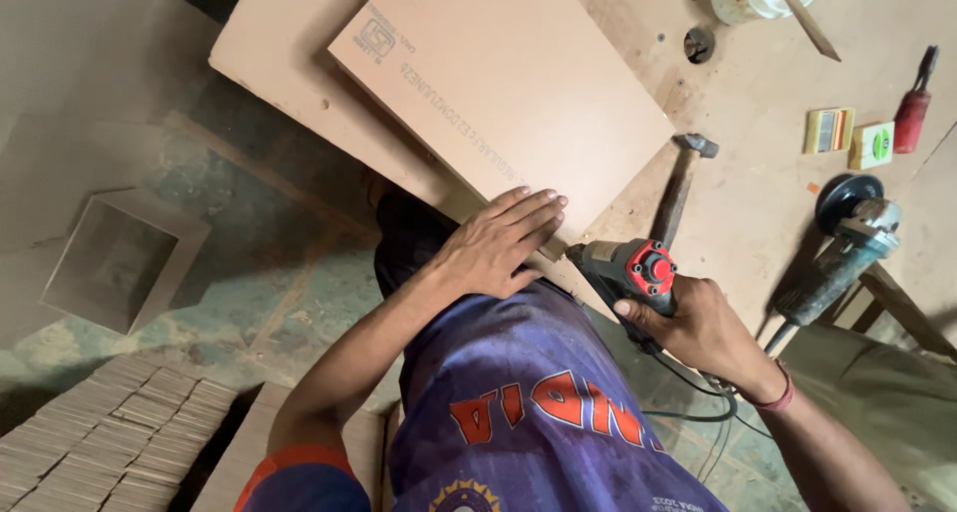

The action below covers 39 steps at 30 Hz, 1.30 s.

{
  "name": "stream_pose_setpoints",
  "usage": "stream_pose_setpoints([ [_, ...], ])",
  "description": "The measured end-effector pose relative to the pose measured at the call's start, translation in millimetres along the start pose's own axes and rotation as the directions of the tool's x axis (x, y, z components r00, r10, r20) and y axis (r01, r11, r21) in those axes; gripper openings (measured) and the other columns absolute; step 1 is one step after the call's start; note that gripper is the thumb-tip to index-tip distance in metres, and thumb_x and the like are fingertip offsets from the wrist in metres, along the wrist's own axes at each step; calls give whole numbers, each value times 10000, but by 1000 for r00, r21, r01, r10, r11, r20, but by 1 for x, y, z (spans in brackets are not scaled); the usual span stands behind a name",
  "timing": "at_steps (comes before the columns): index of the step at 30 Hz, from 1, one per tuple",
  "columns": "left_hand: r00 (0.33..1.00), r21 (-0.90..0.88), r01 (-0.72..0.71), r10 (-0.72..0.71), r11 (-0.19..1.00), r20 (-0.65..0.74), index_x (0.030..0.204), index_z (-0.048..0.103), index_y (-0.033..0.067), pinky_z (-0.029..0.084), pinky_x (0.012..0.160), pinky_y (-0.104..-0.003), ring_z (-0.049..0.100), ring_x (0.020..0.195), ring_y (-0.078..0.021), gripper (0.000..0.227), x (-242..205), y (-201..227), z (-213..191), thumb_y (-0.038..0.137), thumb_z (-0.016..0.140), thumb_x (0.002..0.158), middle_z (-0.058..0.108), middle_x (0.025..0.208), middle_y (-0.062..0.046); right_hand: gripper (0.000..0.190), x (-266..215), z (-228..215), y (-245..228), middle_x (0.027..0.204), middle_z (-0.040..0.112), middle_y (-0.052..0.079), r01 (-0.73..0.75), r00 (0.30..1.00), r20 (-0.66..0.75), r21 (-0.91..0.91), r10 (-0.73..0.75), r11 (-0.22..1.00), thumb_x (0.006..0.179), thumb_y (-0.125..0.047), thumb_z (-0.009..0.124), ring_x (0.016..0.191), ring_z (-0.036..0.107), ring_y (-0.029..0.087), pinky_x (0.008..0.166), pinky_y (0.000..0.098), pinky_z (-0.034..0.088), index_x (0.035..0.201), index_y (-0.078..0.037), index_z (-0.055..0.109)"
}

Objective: The person assembles small wooden boxes by applying glue to the edges of pre-cut panels and fastening them with a pneumatic nail gun. The process is repeated for multiple boxes, with each unit being glued, nailed, and set aside.

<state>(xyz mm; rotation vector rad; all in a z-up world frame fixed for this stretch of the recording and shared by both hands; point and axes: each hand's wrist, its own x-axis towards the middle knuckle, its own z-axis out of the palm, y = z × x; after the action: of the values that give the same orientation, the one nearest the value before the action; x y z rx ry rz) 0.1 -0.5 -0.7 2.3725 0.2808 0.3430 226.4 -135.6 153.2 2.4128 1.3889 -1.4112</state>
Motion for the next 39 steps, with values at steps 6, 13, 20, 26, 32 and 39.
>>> stream_pose_setpoints([
  [6,1000,-9,-11,11,1000,-2,1441,512,-62,203,1279,-458,344,1512,-289,824,-1,-1,-2,416,745,811,441,1580,-190,360,-3,3,2,583,725,111,-1,1000,-10,31,1,1000,852,-366,750,513,709,173,530,376,534,828,-7,731],
  [13,999,-5,23,-23,1000,-31,1355,546,-92,178,1251,-520,337,1487,-351,776,3,8,7,450,714,826,422,1556,-244,312,-15,1,28,545,653,75,-227,964,-81,245,253,943,857,-311,760,502,580,124,474,337,461,814,-2,739],
  [20,978,340,79,-7,937,-209,1131,648,-79,287,1267,-577,440,1458,-456,323,26,31,42,196,603,968,526,1470,-315,435,-23,11,75,542,600,67,-242,901,-258,370,349,897,914,-324,782,487,520,116,445,327,405,720,49,669],
  [26,972,340,92,-11,936,-234,1000,642,-70,342,1210,-594,486,1393,-483,231,29,31,56,145,587,935,563,1400,-344,321,-30,33,97,555,586,40,-195,880,-267,551,393,812,900,-286,765,485,497,97,426,317,393,775,-7,664],
  [32,967,331,150,-68,932,-246,1094,647,-61,336,1254,-504,472,1455,-379,257,26,31,63,157,593,969,530,1497,-283,371,-32,58,127,555,574,47,-176,867,-200,733,455,657,944,-256,745,469,486,113,417,321,373,728,17,616],
  [39,993,395,37,-79,918,89,1327,574,-91,267,1235,-508,347,1500,-389,548,20,27,38,285,629,933,388,1582,-285,299,-13,77,206,680,595,47,97,816,-253,947,520,307,1019,-311,648,540,564,151,463,310,456,951,-21,615],
])
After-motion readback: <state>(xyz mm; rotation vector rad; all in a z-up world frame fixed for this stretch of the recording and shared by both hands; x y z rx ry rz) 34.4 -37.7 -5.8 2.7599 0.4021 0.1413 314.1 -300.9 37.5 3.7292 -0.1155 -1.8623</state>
